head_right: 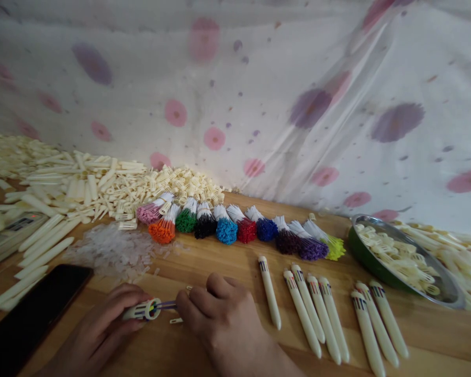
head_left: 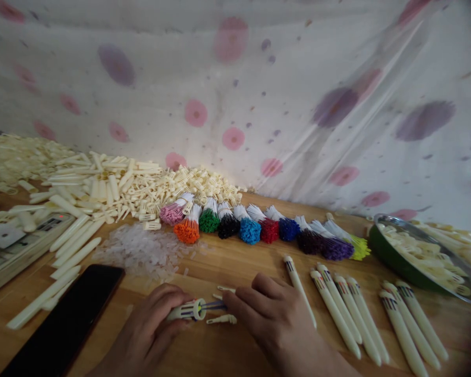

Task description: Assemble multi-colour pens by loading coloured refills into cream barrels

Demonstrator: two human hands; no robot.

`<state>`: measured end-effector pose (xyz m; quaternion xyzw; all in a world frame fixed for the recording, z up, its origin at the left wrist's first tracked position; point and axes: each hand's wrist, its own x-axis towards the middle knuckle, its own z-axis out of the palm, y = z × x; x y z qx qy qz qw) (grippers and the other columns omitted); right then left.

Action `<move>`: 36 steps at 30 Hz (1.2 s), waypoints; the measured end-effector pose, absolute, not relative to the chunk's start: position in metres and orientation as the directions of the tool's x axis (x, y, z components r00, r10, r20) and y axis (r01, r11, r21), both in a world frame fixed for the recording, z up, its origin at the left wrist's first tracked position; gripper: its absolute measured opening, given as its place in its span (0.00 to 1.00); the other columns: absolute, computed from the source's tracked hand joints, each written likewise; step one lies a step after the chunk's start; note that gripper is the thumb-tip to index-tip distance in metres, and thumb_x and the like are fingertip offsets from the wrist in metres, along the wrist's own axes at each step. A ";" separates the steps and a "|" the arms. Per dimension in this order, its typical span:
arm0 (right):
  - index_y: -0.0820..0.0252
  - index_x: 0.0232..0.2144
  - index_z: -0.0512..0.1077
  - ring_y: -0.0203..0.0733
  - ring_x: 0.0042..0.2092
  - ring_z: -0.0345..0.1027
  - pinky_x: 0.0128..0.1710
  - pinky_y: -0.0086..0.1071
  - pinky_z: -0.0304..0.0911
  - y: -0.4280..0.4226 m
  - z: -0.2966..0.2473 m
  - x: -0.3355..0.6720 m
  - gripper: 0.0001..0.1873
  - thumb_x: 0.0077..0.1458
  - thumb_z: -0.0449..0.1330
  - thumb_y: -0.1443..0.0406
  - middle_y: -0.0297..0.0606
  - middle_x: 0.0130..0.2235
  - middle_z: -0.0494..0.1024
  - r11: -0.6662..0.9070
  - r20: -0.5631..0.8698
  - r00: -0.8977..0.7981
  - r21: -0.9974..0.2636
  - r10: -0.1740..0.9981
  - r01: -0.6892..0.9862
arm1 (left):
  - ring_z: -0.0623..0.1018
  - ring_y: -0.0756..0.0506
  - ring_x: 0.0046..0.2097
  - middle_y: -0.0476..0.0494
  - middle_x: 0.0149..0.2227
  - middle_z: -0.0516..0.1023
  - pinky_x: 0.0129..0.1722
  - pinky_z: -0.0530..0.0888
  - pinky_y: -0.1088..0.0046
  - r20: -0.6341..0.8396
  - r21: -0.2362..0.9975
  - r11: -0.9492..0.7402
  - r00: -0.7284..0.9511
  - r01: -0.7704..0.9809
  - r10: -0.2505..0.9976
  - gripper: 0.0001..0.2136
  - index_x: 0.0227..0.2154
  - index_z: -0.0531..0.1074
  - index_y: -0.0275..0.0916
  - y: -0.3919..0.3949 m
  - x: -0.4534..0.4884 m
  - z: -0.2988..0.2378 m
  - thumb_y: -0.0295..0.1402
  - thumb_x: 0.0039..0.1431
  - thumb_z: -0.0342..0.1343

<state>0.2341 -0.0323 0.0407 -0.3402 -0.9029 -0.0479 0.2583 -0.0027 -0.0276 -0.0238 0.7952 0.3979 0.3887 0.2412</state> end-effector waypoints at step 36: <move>0.66 0.44 0.69 0.39 0.28 0.60 0.24 0.34 0.53 -0.035 0.044 0.242 0.15 0.64 0.45 0.68 0.38 0.30 0.75 0.783 0.481 -0.673 -0.047 0.562 0.620 | 0.77 0.47 0.42 0.50 0.41 0.77 0.42 0.73 0.76 0.293 0.724 -0.542 0.520 0.428 0.802 0.16 0.47 0.67 0.51 -0.028 -0.007 -0.021 0.26 0.60 0.47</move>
